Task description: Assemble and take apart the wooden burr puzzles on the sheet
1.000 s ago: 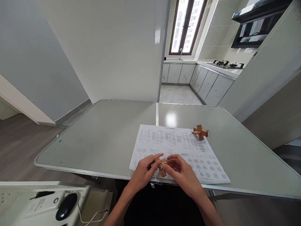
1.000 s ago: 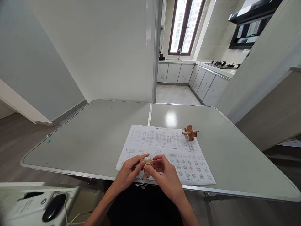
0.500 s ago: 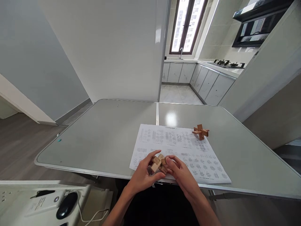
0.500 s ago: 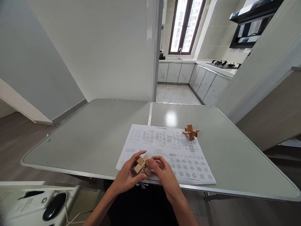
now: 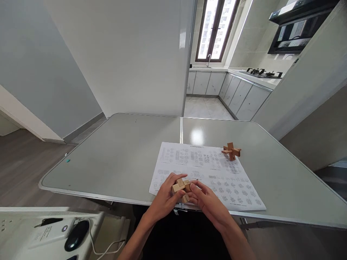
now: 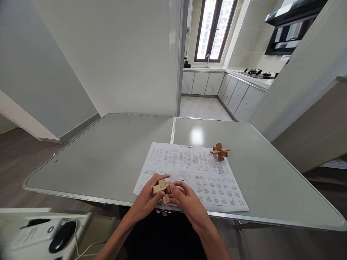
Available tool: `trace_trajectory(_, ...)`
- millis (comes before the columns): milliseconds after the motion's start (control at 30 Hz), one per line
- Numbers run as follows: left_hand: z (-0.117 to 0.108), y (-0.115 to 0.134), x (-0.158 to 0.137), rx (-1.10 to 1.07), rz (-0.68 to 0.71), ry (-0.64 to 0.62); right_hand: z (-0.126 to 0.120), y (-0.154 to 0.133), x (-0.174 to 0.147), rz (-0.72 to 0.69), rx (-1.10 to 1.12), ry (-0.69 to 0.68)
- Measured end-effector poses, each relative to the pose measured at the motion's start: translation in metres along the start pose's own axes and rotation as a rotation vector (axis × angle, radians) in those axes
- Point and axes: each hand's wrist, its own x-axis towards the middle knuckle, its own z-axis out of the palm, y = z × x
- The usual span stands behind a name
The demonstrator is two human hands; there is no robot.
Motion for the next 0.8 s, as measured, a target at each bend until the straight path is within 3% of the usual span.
trace_trajectory(200, 0.001, 0.000, 0.000, -0.029, 0.016, -0.031, 0.008, -0.003, 0.001, 0.012, 0.042, -0.027)
trace_trajectory(433, 0.003, 0.007, 0.001, 0.040, 0.032, 0.076, 0.012, -0.004, 0.004, -0.031, 0.090, -0.046)
trace_trajectory(600, 0.004, 0.009, 0.002, -0.002, -0.043, 0.041, 0.009, -0.004, -0.002, -0.091, -0.069, 0.039)
trace_trajectory(800, 0.000, 0.007, 0.000, -0.118, -0.084, 0.036, 0.005, -0.001, -0.005, -0.169, -0.163, 0.012)
